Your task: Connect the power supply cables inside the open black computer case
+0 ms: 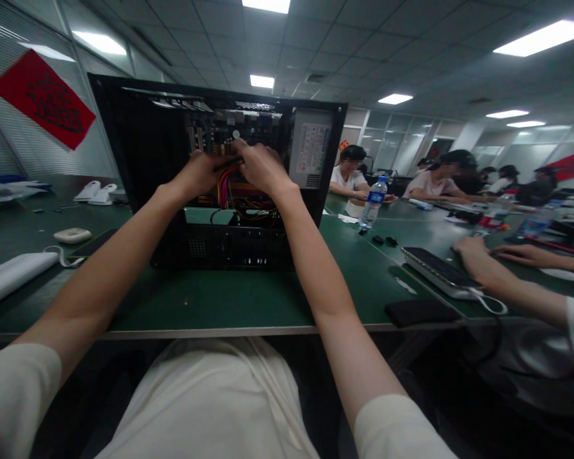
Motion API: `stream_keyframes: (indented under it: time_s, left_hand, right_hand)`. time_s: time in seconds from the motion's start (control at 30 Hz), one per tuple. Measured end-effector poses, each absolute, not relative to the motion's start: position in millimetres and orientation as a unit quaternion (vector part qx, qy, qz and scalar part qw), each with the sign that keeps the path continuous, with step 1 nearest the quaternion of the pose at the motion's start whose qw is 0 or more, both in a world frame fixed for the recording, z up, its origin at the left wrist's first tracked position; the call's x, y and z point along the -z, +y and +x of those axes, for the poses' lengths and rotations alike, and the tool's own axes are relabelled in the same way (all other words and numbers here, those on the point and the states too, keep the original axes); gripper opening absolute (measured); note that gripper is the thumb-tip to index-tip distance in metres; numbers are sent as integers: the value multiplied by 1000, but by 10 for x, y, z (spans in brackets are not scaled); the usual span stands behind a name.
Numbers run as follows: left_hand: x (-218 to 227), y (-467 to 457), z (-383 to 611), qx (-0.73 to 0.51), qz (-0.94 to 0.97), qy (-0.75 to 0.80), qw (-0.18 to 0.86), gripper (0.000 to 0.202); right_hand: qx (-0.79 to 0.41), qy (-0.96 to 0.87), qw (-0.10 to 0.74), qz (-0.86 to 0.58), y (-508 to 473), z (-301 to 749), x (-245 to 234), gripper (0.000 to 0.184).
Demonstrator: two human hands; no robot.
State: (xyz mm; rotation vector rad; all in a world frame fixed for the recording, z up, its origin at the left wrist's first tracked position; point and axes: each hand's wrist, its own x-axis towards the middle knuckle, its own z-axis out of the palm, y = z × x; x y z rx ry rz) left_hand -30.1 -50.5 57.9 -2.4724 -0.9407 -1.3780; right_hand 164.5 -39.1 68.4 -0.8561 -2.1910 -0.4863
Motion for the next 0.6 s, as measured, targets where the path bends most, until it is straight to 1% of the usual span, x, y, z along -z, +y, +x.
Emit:
stream_keyframes:
  time_s: [0.13, 0.23, 0.33, 0.47, 0.6]
  left_hand:
    - [-548, -415, -331, 435, -839, -317, 83, 21]
    - [-516, -300, -353, 401, -845, -336, 114, 20]
    - [-483, -188, -381, 372, -837, -377, 140, 18]
    - [-451, -79, -391, 342, -829, -419, 144, 26]
    - [-453, -54, -352, 280, -840, -440, 152, 25]
  right_hand:
    - [210, -841, 344, -360, -345, 1595, -630, 37]
    - [220, -843, 329, -365, -329, 1557, -607, 33]
    - [223, -844, 305, -381, -320, 1521, -581, 34]
    - [199, -839, 279, -423, -298, 1477, -520, 34]
    - [174, -833, 274, -448, -250, 1446, -460, 32]
